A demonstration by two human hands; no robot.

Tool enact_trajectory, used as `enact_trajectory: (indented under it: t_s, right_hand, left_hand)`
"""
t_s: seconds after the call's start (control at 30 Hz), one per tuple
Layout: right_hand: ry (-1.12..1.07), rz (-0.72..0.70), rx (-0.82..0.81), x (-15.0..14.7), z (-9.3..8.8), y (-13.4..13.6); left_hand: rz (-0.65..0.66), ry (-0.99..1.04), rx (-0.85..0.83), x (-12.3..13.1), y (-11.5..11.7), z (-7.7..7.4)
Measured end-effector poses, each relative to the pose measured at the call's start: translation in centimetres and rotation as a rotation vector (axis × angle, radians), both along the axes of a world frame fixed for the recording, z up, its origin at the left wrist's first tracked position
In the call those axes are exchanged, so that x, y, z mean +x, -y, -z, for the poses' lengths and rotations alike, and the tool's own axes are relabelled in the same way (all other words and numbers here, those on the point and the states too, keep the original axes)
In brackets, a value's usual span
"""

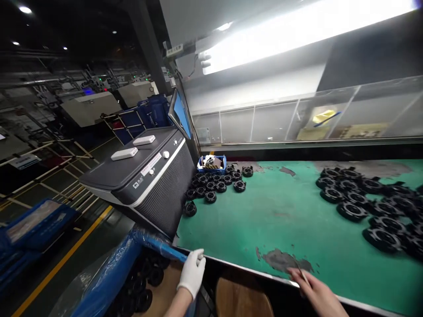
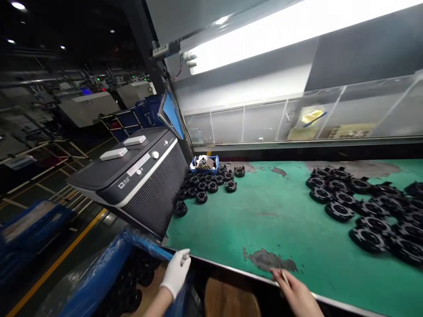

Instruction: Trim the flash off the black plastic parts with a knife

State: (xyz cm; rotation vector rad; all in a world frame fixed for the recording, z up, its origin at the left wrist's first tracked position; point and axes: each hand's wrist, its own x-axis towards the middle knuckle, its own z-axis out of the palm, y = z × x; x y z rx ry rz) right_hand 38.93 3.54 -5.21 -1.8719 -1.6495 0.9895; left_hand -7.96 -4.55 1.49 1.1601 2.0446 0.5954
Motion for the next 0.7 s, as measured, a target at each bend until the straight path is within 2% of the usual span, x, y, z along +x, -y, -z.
enact_trajectory:
  t_s: [0.1,0.17,0.27,0.33,0.4,0.5,0.6,0.7]
  right_hand:
    - [-0.011,-0.141,-0.007,-2.5,-0.4,-12.8]
    - [0.019,-0.208,0.002,-4.7,0.1,-21.9]
    - [0.079,-0.274,0.066,-8.6,1.8,-33.9]
    - [0.125,-0.306,0.105,-11.1,3.4,-39.8]
    - [0.171,-0.35,0.121,-12.8,5.0,-43.8]
    - [0.232,-0.462,0.138,-13.3,6.7,-46.6]
    - [0.259,-0.64,0.198,-12.2,7.2,-47.6]
    - [0.249,-0.835,0.272,-11.3,6.5,-49.0]
  left_hand:
    - [-0.097,-0.044,0.073,-1.7,-7.7,-1.9]
    - [-0.144,-0.074,0.099,-1.7,-13.3,-2.4]
    - [-0.195,-0.125,0.088,-0.6,-21.7,-1.8]
    - [-0.217,-0.164,0.056,0.6,-26.8,-0.7]
    - [-0.221,-0.207,0.012,1.7,-30.9,0.6]
    - [-0.204,-0.286,-0.063,2.9,-34.7,2.3]
    - [-0.162,-0.362,-0.126,3.5,-35.9,3.4]
    - [-0.06,-0.406,-0.161,4.3,-35.3,3.8]
